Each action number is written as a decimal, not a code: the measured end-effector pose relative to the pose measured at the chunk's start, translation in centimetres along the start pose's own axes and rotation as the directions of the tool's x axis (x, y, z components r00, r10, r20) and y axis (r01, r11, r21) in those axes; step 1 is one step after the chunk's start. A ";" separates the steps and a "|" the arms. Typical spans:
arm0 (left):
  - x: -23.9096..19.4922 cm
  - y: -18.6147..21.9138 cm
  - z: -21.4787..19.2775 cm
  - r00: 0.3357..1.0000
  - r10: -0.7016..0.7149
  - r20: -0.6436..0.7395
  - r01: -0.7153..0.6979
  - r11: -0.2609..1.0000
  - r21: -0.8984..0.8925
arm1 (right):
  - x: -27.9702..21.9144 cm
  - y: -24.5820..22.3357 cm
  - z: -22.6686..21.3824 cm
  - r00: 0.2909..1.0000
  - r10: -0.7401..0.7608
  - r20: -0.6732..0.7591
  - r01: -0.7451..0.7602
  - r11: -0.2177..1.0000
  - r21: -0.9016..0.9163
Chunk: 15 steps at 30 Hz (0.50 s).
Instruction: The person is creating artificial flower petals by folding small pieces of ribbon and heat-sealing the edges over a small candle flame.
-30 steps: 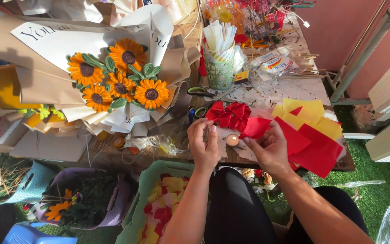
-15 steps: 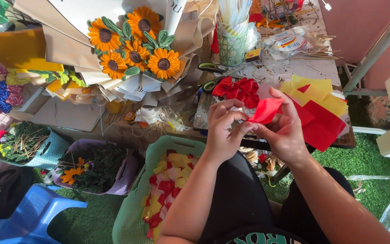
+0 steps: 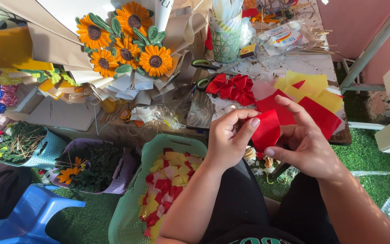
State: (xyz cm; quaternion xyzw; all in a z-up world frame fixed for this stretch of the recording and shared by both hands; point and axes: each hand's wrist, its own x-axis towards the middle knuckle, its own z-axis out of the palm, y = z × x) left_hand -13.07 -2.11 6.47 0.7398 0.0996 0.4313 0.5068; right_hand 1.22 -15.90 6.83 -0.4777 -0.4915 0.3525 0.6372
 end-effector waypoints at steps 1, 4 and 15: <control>-0.4 0.0 0.0 1.000 -0.010 0.002 0.010 1.000 -0.001 | -0.3 0.9 -0.4 1.000 0.009 -0.002 -0.009 1.000 0.004; -0.1 0.2 -0.1 0.990 -0.090 0.105 0.097 0.994 -0.060 | 0.2 2.1 -1.5 0.997 -0.072 0.000 0.067 0.931 0.359; 1.6 0.3 0.1 0.946 -0.276 0.168 0.275 0.961 0.028 | 3.6 2.5 -2.8 0.958 0.210 -0.195 -0.164 0.960 0.226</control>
